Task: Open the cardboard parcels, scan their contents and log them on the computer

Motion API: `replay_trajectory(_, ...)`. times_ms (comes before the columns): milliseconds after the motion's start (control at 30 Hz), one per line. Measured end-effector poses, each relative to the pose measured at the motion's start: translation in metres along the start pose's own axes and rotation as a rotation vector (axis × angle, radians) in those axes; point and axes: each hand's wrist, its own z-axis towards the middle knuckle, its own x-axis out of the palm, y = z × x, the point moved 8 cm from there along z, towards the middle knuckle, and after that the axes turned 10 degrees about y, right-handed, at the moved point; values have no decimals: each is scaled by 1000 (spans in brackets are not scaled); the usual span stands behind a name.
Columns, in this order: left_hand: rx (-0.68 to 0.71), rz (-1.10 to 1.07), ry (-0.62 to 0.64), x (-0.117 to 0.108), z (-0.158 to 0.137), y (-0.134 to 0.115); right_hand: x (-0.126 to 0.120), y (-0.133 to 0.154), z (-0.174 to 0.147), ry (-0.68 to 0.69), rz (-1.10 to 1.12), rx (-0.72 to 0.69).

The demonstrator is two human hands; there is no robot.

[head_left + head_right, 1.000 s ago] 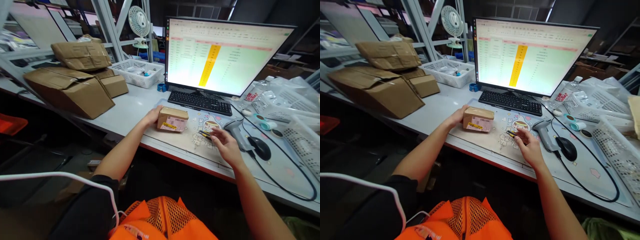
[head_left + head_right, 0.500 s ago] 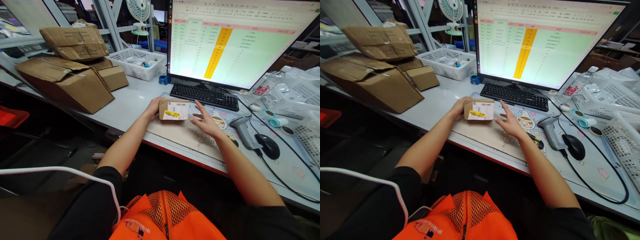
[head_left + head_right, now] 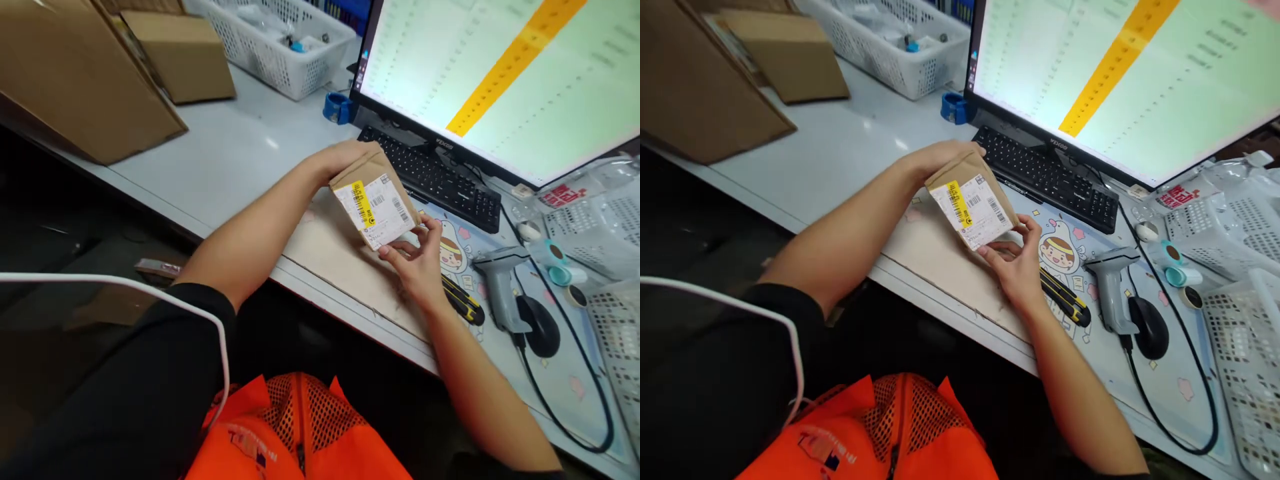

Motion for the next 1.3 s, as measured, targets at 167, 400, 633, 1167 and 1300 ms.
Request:
replay_trajectory(167, -26, 262, -3, 2, -17, -20, 4, 3, 0, 8, -193, 23)
replay_trajectory(400, 36, 193, -81, -4, -21, -20, 6, 5, -2, -48, -148, 35)
replay_trajectory(633, 125, 124, -84, -4, -25, -27, 7, 3, -4, -59, -12, -61)
replay_trajectory(1167, 632, 241, 96, 43, -109, -57, -25, 48, -18, -60, -423, -497)
replay_trajectory(1300, 685, 376, 152, 43, -130, -44, -14, 32, -9, 63, -420, -404)
